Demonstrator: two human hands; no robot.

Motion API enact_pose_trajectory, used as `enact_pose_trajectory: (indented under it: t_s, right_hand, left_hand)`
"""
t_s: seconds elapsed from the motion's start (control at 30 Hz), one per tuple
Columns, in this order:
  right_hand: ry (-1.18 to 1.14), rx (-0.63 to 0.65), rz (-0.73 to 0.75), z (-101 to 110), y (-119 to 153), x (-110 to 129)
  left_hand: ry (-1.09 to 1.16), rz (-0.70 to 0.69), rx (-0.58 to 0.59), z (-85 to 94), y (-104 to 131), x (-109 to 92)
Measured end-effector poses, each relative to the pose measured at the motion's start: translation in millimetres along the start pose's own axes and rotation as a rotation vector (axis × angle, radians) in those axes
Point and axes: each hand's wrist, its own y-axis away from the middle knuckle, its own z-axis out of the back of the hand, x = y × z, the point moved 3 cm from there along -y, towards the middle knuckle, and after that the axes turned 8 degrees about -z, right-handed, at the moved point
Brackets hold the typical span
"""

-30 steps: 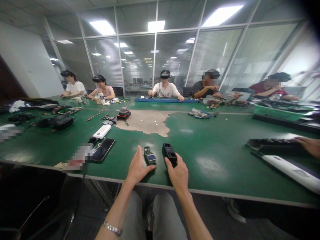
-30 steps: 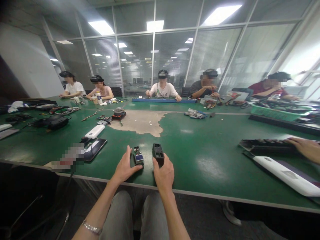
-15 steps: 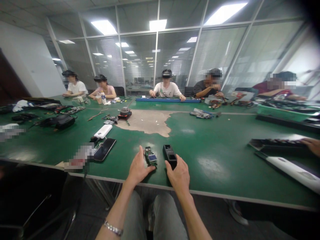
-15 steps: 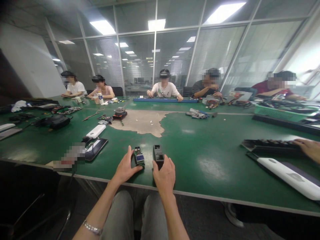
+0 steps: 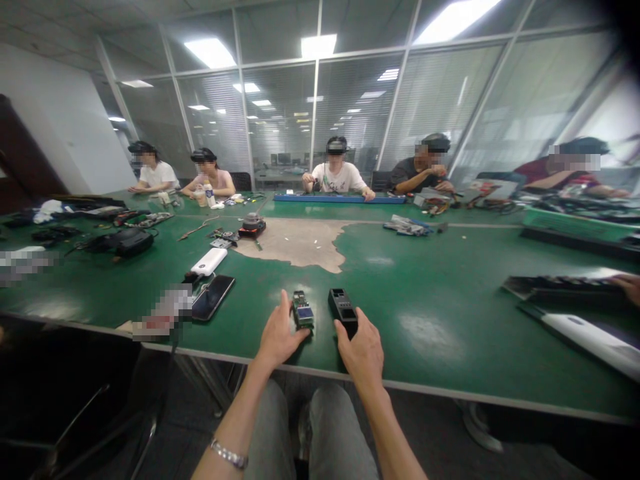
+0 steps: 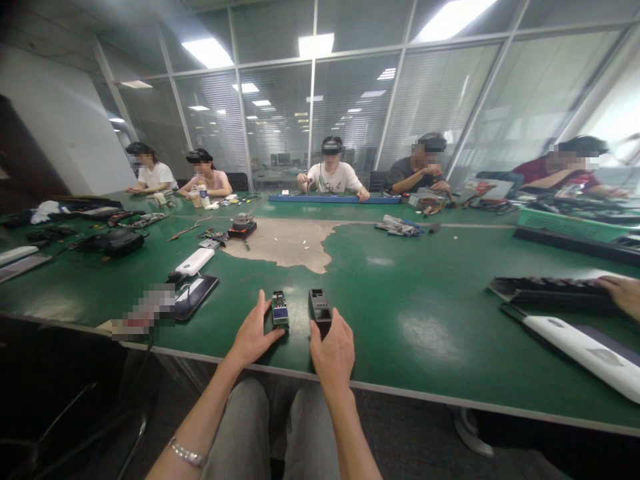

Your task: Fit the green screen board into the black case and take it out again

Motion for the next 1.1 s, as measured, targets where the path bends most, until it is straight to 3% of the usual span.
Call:
enact_pose_trajectory:
  t_s: [0.27, 0.57, 0.8, 0.93, 1.1]
  right_hand:
    - [-0.025, 0.014, 0.003, 2.5, 0.6, 2.4]
    - [-0.145, 0.043, -0.108, 14.0, -2.0, 8.5]
    - [-0.275, 0.057, 0.0, 22.0, 4.6, 59.5]
    - [-0.204, 0.098, 0.03, 12.0, 13.3, 88.9]
    - [-0.09, 0.099, 0.071, 4.2, 16.4, 103.8]
  left_hand:
    - [0.069, 0.056, -0.035, 5.9, 1.2, -4.8]
    - [0.287, 0.13, -0.238, 7.0, 3.6, 4.6]
    - [0.379, 0.176, -0.302, 3.8, 2.4, 11.7]
    - [0.368, 0.176, -0.29, 3.2, 1.1, 13.2]
    - [0.371, 0.182, -0.284, 3.3, 1.0, 13.4]
